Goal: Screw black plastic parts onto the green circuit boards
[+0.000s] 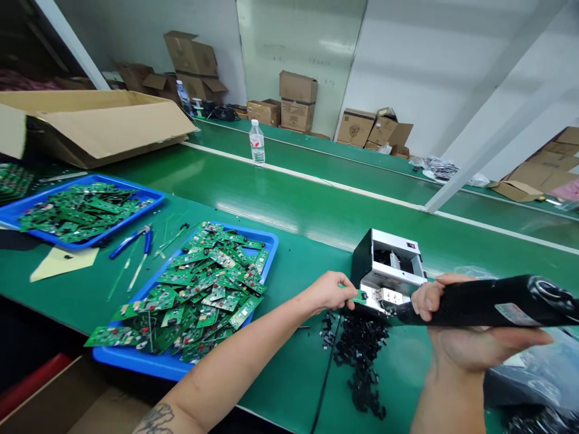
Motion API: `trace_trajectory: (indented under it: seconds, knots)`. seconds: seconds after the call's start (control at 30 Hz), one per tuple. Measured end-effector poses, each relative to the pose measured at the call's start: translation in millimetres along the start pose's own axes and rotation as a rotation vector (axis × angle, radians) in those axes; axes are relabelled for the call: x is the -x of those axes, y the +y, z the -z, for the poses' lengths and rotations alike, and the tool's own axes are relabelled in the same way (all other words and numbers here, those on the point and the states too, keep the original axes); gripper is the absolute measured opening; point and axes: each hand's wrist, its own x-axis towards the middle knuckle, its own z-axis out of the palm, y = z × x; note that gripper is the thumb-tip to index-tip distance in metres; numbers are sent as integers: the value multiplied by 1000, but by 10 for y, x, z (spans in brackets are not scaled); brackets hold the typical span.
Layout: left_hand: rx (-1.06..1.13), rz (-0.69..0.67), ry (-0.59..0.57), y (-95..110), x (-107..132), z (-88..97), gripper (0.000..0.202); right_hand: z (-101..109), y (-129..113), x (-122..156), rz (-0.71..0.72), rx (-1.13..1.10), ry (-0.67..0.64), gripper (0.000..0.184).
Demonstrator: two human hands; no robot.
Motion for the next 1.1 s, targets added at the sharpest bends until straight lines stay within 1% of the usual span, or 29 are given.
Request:
trace_trajectory:
  seconds: [0.1,0.2,0.27,0.47,0.67,0.93,1.1]
  knots:
    - [9,-7,-7,-32,-28,-9,13,-2,-53,-48,44,-15,-51,86]
    - [12,-22,-13,-81,-64,-15,15,-65,-117,-144,84,-30,-23,86]
    - [11,-30,-12,-103,-79,-19,14,-138,-135,-227,76,-38,0,85]
    - [5,-33,-2,-131,-108,-39,17,-350,-40,-405,59,-79,-51,82]
    - [11,-45,-1,-131,-112,-48,18,-432,23,-406,9,-79,-56,80]
    - [-20,-51,0,-157,-134,-43,23,-413,117,-410,-9,-70,-90,81]
    - [-23,-51,5,-161,-135,-45,23,-440,140,-396,-22,-69,-105,80]
